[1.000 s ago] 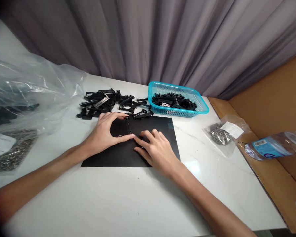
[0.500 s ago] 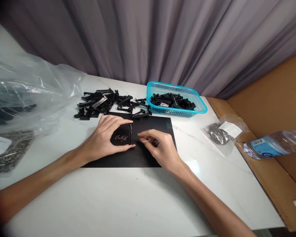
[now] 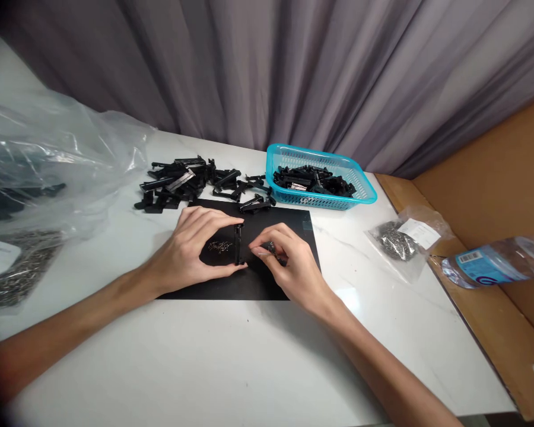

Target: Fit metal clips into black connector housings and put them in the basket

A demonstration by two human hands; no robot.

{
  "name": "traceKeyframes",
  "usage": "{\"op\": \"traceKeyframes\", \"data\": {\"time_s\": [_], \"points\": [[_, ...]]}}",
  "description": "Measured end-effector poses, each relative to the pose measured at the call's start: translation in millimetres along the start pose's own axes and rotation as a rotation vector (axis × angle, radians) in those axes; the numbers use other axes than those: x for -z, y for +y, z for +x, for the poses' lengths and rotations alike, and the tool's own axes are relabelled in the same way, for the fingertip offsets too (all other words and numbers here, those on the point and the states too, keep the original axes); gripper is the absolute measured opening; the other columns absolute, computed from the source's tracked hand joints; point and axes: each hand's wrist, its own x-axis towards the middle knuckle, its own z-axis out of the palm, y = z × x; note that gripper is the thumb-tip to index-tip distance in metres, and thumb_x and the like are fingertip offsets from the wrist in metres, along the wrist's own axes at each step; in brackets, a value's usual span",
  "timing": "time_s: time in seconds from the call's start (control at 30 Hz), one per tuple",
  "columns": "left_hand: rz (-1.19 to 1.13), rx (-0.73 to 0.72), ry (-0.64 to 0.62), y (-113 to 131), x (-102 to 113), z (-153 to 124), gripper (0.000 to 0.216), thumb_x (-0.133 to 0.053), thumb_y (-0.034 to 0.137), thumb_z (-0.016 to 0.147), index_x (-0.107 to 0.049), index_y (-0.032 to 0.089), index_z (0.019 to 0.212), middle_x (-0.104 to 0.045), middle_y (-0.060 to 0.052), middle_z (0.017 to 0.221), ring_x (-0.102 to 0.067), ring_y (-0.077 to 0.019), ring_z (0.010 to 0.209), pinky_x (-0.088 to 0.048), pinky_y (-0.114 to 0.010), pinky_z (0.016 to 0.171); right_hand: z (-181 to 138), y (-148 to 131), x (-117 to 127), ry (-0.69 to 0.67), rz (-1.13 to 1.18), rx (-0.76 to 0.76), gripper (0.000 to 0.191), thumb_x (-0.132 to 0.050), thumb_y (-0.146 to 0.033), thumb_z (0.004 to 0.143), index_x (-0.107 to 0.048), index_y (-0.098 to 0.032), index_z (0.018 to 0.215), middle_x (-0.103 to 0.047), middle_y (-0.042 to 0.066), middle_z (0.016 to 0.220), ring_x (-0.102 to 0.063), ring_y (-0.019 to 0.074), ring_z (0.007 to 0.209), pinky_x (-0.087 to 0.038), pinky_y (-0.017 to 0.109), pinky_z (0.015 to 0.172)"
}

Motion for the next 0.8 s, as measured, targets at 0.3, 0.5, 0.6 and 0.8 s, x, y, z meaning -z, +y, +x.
{"op": "traceKeyframes", "data": {"time_s": [0.3,0.5,0.6,0.8], "points": [[0.000,0.047,-0.030,0,1,0,0.053,-0.076,0.038,0.087,-0.054,0.019,0.131,-0.068,-0.010,0.119,-0.061,-0.0305,0.114,-0.039,-0.045,0.103,-3,-1,-9,-0.043,0.124,-0.124,0.019,-0.071,-0.039,0.093,-0.076,-0.021,0.092,-0.051,-0.003,0.064,-0.036,0.0120,0.057,-0.030,0.027,0.052],[0.003,0.046,-0.043,1,1,-1,0.051,-0.074,0.034,0.087,-0.054,0.020,0.132,-0.069,-0.010,0.120,-0.060,-0.0304,0.114,-0.039,-0.046,0.103,-3,-4,-13,-0.038,0.164,-0.098,0.014,-0.076,-0.036,0.090,-0.080,-0.023,0.090,-0.072,0.005,0.094,-0.049,0.0145,0.067,-0.039,0.029,0.059],[0.003,0.053,-0.054,1,1,-1,0.050,-0.074,0.034,0.087,-0.055,0.021,0.132,-0.069,-0.009,0.120,-0.060,-0.0312,0.115,-0.038,-0.046,0.104,-3,-3,-13,-0.054,0.166,-0.105,0.012,-0.077,-0.035,0.091,-0.081,-0.024,0.090,-0.073,0.004,0.093,-0.050,0.0141,0.067,-0.038,0.030,0.059],[0.001,0.052,-0.049,2,1,-1,0.049,-0.075,0.034,0.087,-0.056,0.021,0.130,-0.070,-0.009,0.117,-0.061,-0.0304,0.113,-0.038,-0.046,0.103,-1,-1,-4,-0.178,0.146,-0.060,0.010,-0.073,-0.030,0.095,-0.080,-0.023,0.095,-0.073,0.004,0.097,-0.062,0.0167,0.081,-0.044,0.030,0.066]]}}
